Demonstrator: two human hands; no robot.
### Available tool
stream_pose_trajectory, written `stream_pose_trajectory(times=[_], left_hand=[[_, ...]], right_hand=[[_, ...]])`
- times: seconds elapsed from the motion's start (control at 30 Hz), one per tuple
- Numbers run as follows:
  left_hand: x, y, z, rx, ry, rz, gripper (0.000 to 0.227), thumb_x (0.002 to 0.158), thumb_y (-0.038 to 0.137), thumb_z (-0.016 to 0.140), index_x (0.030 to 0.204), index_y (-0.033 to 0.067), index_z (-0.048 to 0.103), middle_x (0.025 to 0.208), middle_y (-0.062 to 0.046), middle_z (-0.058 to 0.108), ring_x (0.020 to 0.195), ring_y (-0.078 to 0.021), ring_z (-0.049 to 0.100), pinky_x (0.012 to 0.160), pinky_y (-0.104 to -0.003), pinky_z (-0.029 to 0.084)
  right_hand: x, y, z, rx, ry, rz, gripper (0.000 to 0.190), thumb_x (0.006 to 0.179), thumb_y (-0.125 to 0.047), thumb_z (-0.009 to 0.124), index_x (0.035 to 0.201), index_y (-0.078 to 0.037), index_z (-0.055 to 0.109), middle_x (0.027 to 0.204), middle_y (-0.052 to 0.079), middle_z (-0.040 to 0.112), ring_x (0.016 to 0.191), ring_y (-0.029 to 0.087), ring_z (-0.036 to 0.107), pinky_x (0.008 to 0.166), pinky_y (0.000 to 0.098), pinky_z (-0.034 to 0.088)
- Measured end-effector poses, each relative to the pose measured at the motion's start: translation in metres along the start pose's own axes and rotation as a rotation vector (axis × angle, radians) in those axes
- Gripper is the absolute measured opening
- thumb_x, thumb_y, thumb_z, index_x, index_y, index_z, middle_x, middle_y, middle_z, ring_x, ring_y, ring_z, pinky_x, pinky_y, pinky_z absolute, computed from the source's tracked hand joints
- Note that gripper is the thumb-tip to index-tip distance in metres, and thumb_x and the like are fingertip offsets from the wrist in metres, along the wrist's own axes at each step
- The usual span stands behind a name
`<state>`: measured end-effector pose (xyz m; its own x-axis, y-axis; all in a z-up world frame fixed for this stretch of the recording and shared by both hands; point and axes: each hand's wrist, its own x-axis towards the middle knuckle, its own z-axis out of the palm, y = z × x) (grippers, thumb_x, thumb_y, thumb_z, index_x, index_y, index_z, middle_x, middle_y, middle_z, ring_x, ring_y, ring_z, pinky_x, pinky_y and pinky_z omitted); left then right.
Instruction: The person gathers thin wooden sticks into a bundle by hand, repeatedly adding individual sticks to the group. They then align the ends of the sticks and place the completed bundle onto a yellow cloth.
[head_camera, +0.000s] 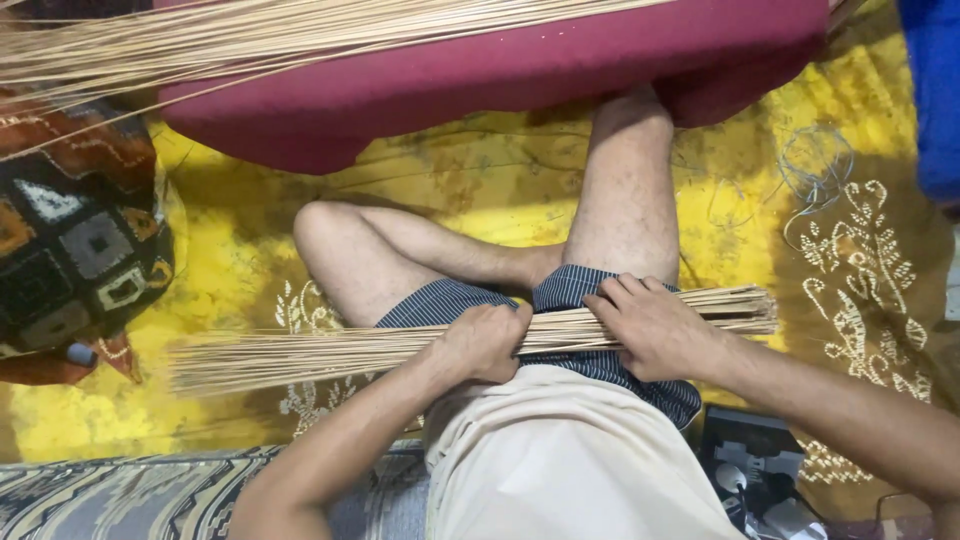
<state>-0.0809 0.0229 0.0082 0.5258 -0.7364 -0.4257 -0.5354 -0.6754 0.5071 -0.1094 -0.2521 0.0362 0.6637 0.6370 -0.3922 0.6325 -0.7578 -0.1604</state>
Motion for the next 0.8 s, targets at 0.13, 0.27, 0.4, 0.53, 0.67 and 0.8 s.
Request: stream_pose_trajectory(times=[0.13, 0.27, 0.4, 0.53, 0.67, 0.8], left_hand=[[-0.002, -0.005, -0.026, -0.067, 0.037, -0.023, 0.039, 0.068, 0.016, 0.074, 0.104, 0.0046, 0.062, 0.083, -0.016, 0.074, 0.080, -0.0378, 0.077, 0.068, -0.043, 0.060], [-0.001, -0.016, -0.044, -0.019, 0.059, -0.091, 0.039, 0.073, 0.023, 0.068, 0.106, 0.0049, 0.063, 0.092, -0.021, 0.074, 0.094, -0.0428, 0.074, 0.081, -0.053, 0.059], [-0.017, -0.009, -0.085, 0.025, 0.084, -0.190, 0.037, 0.077, 0.031, 0.065, 0.105, 0.0066, 0.065, 0.099, -0.021, 0.074, 0.103, -0.0424, 0.072, 0.089, -0.055, 0.057], [0.006, -0.043, -0.070, 0.041, 0.158, -0.219, 0.038, 0.074, 0.031, 0.070, 0.103, 0.0077, 0.067, 0.094, -0.021, 0.074, 0.100, -0.0430, 0.073, 0.088, -0.056, 0.057], [0.030, -0.053, -0.072, 0.062, 0.196, -0.257, 0.046, 0.073, 0.037, 0.074, 0.108, 0.0098, 0.061, 0.093, -0.019, 0.073, 0.097, -0.0412, 0.073, 0.086, -0.055, 0.059], [0.061, -0.054, -0.074, 0.058, 0.247, -0.256, 0.045, 0.081, 0.042, 0.072, 0.106, 0.0078, 0.057, 0.093, -0.023, 0.072, 0.095, -0.0444, 0.073, 0.085, -0.057, 0.059]], right_hand=[[0.017, 0.021, 0.009, 0.002, 0.028, 0.079, 0.059, 0.068, -0.021, 0.076, 0.123, -0.010, 0.057, 0.107, 0.007, 0.059, 0.100, 0.030, 0.063, 0.081, 0.0430, 0.049], [0.048, 0.038, -0.009, 0.000, 0.028, 0.120, 0.044, 0.072, -0.020, 0.072, 0.112, -0.014, 0.054, 0.091, 0.008, 0.073, 0.086, 0.034, 0.076, 0.077, 0.0466, 0.058], [0.080, 0.052, -0.018, 0.101, 0.012, 0.129, 0.033, 0.073, -0.033, 0.073, 0.098, -0.015, 0.061, 0.088, 0.010, 0.076, 0.086, 0.040, 0.077, 0.078, 0.0537, 0.059], [0.097, 0.051, -0.053, 0.109, -0.014, 0.143, 0.032, 0.075, -0.034, 0.072, 0.102, -0.019, 0.061, 0.085, 0.010, 0.078, 0.087, 0.039, 0.078, 0.080, 0.0532, 0.060], [0.116, 0.047, -0.073, -0.037, 0.010, 0.104, 0.034, 0.078, -0.038, 0.073, 0.104, -0.018, 0.062, 0.085, 0.009, 0.078, 0.088, 0.034, 0.078, 0.081, 0.0472, 0.060], [0.144, 0.035, -0.062, -0.132, 0.193, 0.055, 0.030, 0.077, -0.037, 0.074, 0.098, -0.018, 0.064, 0.077, 0.007, 0.075, 0.079, 0.029, 0.077, 0.074, 0.0446, 0.059]])
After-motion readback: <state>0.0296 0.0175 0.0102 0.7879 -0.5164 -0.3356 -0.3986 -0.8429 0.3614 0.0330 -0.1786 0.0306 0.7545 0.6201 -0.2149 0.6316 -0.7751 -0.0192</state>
